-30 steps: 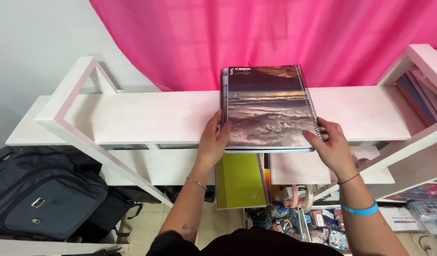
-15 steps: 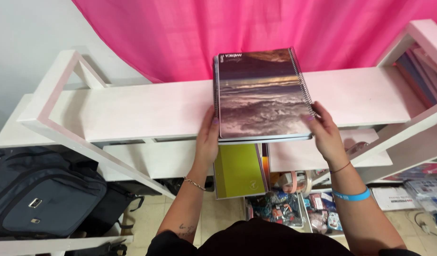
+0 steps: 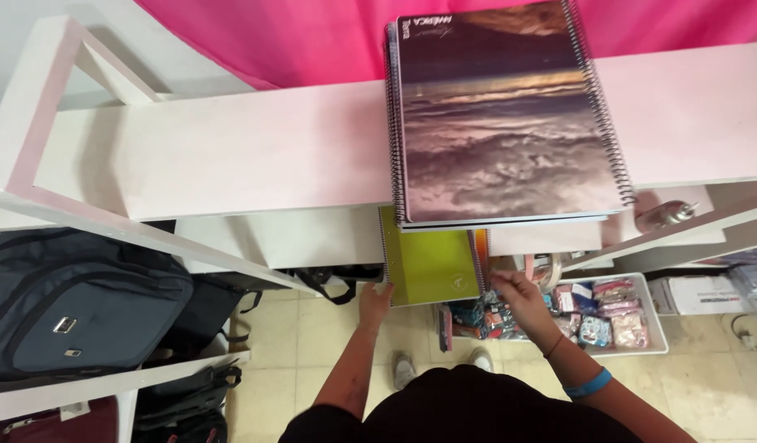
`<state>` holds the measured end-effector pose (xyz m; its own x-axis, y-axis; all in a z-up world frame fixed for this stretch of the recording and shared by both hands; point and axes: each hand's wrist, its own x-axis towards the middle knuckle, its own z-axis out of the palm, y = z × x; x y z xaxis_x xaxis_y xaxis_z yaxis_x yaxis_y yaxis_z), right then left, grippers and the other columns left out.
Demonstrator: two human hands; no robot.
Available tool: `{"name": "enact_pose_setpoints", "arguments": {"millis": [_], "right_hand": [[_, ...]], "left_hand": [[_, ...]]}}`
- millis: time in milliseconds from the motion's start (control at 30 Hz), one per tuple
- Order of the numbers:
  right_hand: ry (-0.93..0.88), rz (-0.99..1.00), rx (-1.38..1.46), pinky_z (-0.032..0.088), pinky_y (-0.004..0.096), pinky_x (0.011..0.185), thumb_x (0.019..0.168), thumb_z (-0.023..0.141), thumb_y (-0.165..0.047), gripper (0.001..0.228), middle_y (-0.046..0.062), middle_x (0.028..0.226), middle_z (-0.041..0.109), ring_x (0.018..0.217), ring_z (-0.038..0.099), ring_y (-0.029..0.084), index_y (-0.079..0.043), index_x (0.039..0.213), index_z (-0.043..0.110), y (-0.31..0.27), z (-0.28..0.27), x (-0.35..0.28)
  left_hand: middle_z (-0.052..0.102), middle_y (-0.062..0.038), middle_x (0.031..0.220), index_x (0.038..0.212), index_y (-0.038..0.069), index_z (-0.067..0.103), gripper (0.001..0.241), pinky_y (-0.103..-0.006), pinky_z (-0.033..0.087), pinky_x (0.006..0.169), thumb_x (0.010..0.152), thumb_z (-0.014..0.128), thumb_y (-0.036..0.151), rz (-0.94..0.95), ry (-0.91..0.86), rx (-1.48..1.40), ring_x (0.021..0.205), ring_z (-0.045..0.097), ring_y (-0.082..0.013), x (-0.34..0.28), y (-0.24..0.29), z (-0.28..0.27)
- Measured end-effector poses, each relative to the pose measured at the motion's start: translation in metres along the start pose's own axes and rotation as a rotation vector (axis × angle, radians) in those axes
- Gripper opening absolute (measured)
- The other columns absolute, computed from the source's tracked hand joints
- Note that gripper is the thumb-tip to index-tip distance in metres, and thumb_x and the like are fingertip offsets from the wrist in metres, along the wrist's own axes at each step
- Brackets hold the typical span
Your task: The person picks up various spiral-bound notebooks from a lower shelf and places them onto an upper shelf. They handle the notebooks one by one, stacking them in a specific order on the shelf.
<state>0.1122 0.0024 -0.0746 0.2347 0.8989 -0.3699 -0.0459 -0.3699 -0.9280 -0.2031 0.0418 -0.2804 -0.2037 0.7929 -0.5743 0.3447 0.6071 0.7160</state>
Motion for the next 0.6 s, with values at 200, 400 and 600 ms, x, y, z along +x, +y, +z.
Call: {"name": "enact_pose_setpoints", "arguments": {"millis": [200, 400, 600], "right_hand": [[-0.209, 0.11, -0.233, 0.059, 0.04, 0.085, 0.091, 0.078, -0.02, 0.03, 0.015, 0.098, 0.077, 0.092, 0.071, 0.024, -0.007, 0.117, 0.078, 0.042, -0.002, 0.004], [-0.27, 0.151, -0.291, 0.059, 0.041, 0.087, 0.09, 0.078, -0.021, 0.033, 0.017, 0.107, 0.077, 0.097, 0.072, 0.025, -0.006, 0.12, 0.077, 0.028, -0.004, -0.018], [-0.375, 0.079, -0.337, 0.059, 0.042, 0.088, 0.093, 0.074, -0.018, 0.029, 0.016, 0.105, 0.078, 0.097, 0.072, 0.025, -0.005, 0.118, 0.079, 0.01, -0.004, -0.029]], "left_hand": [[0.068, -0.018, 0.109, 0.118, 0.013, 0.053, 0.066, -0.0475, 0.055, 0.085, 0.083, 0.072, 0.066, -0.067, 0.034, 0.174, 0.104, 0.068, -0.0356, 0.019, -0.006, 0.027], [0.07, -0.014, 0.091, 0.101, 0.013, 0.061, 0.061, -0.0504, 0.055, 0.073, 0.078, 0.07, 0.069, -0.062, -0.045, 0.074, 0.089, 0.072, -0.0353, 0.01, 0.014, 0.038], [0.05, -0.028, 0.131, 0.152, 0.003, 0.025, 0.07, -0.0486, 0.071, 0.069, 0.097, 0.061, 0.027, -0.157, -0.252, -0.515, 0.077, 0.077, -0.0392, -0.037, 0.066, 0.004]]}}
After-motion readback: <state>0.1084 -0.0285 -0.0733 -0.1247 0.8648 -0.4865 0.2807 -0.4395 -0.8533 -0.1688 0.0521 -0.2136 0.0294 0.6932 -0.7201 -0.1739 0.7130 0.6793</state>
